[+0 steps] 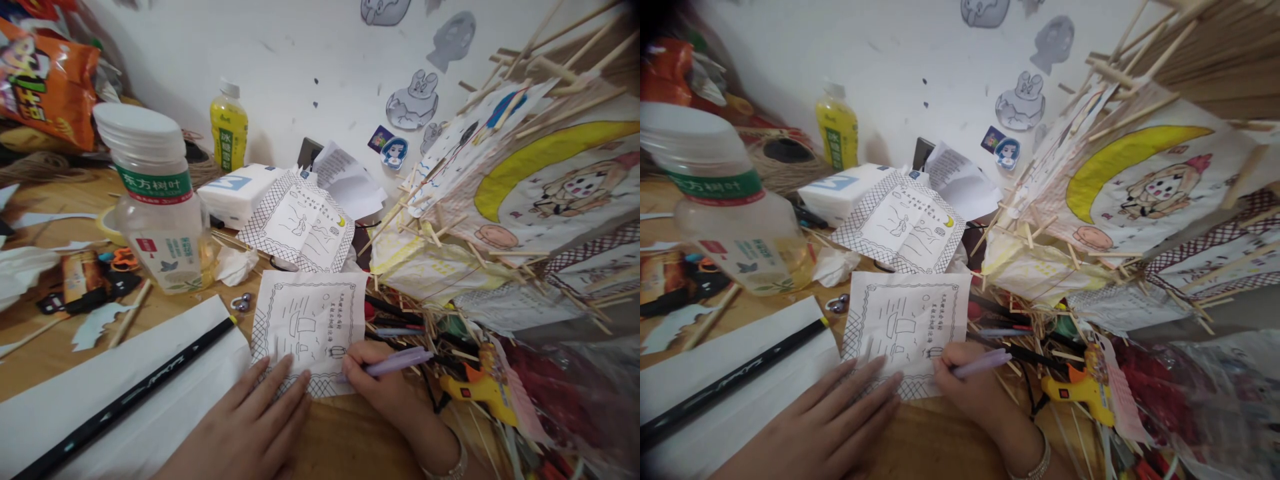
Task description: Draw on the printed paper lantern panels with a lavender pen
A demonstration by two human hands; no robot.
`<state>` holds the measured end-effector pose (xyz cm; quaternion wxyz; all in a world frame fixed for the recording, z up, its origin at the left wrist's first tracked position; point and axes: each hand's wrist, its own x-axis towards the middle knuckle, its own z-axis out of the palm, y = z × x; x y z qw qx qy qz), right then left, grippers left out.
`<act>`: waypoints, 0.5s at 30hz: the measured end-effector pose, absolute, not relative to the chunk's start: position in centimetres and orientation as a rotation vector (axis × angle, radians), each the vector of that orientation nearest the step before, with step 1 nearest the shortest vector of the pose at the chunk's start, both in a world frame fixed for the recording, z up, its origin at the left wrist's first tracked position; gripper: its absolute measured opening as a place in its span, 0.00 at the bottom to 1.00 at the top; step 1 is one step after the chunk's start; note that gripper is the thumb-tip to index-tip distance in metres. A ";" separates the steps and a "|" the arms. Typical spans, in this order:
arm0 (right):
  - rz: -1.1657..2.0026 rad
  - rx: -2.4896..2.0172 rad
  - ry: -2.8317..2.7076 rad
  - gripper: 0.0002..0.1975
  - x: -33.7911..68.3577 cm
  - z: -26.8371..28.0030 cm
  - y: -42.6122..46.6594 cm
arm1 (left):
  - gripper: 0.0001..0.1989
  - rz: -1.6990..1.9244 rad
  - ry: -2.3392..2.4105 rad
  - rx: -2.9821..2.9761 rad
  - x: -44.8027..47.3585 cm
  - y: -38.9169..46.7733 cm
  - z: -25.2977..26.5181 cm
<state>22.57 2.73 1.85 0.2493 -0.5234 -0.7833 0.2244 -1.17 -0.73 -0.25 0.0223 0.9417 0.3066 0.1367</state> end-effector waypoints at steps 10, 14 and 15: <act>0.677 -1.381 -2.095 0.17 22.7 1.6 2.8 | 0.29 0.450 0.936 2.923 -1.2 -0.9 -0.5; 0.693 -1.347 -2.087 0.18 22.8 1.3 2.9 | 0.29 0.464 0.996 2.913 -0.8 -1.4 -0.6; 0.699 -1.347 -2.087 0.18 22.8 1.3 2.9 | 0.29 0.465 1.029 2.903 -0.7 -1.5 -0.7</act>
